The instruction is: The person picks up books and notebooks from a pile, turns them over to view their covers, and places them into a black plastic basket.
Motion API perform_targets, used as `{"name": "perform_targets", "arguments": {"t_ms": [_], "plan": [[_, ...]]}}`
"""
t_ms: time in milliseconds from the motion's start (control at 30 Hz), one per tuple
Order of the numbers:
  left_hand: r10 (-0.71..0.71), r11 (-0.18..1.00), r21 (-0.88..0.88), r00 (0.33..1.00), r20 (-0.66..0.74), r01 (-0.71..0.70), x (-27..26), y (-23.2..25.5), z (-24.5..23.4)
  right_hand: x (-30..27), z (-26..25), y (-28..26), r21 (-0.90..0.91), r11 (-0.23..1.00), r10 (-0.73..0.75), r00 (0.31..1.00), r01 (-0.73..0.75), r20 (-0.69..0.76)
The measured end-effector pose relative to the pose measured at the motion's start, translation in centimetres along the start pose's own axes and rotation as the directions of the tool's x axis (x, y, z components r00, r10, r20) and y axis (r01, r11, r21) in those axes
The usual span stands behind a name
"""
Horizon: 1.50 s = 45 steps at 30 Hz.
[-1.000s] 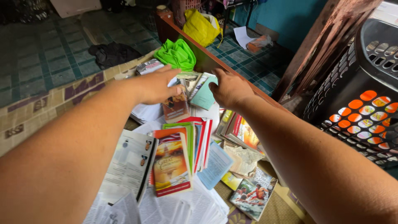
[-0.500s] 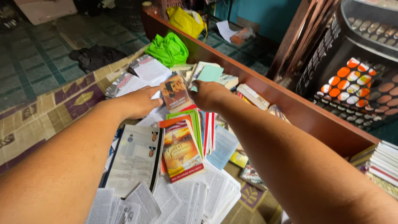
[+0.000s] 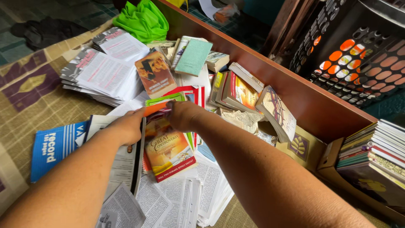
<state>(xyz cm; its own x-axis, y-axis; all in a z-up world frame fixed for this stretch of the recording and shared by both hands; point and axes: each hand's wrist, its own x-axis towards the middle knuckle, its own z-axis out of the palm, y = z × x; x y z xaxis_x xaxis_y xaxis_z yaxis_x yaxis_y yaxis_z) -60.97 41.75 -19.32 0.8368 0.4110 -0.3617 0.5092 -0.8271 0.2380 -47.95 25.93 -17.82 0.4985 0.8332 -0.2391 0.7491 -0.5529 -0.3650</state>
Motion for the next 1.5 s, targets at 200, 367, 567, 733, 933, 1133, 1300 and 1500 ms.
{"name": "perform_targets", "arguments": {"t_ms": [200,367,567,733,933,1133,1300,1500], "plan": [[-0.079,0.996,-0.029,0.997,-0.006,0.079,-0.4,0.2,-0.5,0.4,1.8,0.8,0.076,0.997,0.012,1.0,-0.013,0.018],[-0.084,0.98,0.185,0.996,0.02,0.079,0.2,0.1,-2.3,-0.2,1.3,0.8,0.112,0.992,0.05,0.999,-0.05,0.0],[-0.016,0.993,0.118,0.995,-0.095,0.027,-0.6,0.4,-5.9,-0.9,0.5,-0.1,0.172,0.984,0.057,0.997,-0.048,-0.047],[0.019,0.997,0.078,0.982,-0.186,-0.004,-1.5,3.4,-9.2,-1.9,-0.9,-1.5,0.448,0.89,0.095,0.995,-0.081,-0.008],[0.079,0.992,-0.069,0.933,-0.351,-0.11,-1.9,6.2,-13.1,-2.7,-1.9,-0.8,0.437,0.899,0.115,0.978,-0.028,-0.174],[0.071,0.886,-0.345,0.826,-0.559,-0.309,-1.6,6.7,-16.4,-4.9,-6.3,1.1,0.454,0.891,0.2,0.914,-0.019,-0.353],[-0.144,0.472,-0.864,0.952,-0.27,-0.174,-3.3,7.0,-19.2,-7.9,-11.6,1.6,0.279,0.96,0.173,0.854,-0.033,-0.491],[-0.036,0.713,-0.702,0.998,-0.049,-0.009,-3.3,8.2,-18.2,-11.2,-15.9,2.5,0.285,0.946,0.07,0.764,0.153,-0.641]]}}
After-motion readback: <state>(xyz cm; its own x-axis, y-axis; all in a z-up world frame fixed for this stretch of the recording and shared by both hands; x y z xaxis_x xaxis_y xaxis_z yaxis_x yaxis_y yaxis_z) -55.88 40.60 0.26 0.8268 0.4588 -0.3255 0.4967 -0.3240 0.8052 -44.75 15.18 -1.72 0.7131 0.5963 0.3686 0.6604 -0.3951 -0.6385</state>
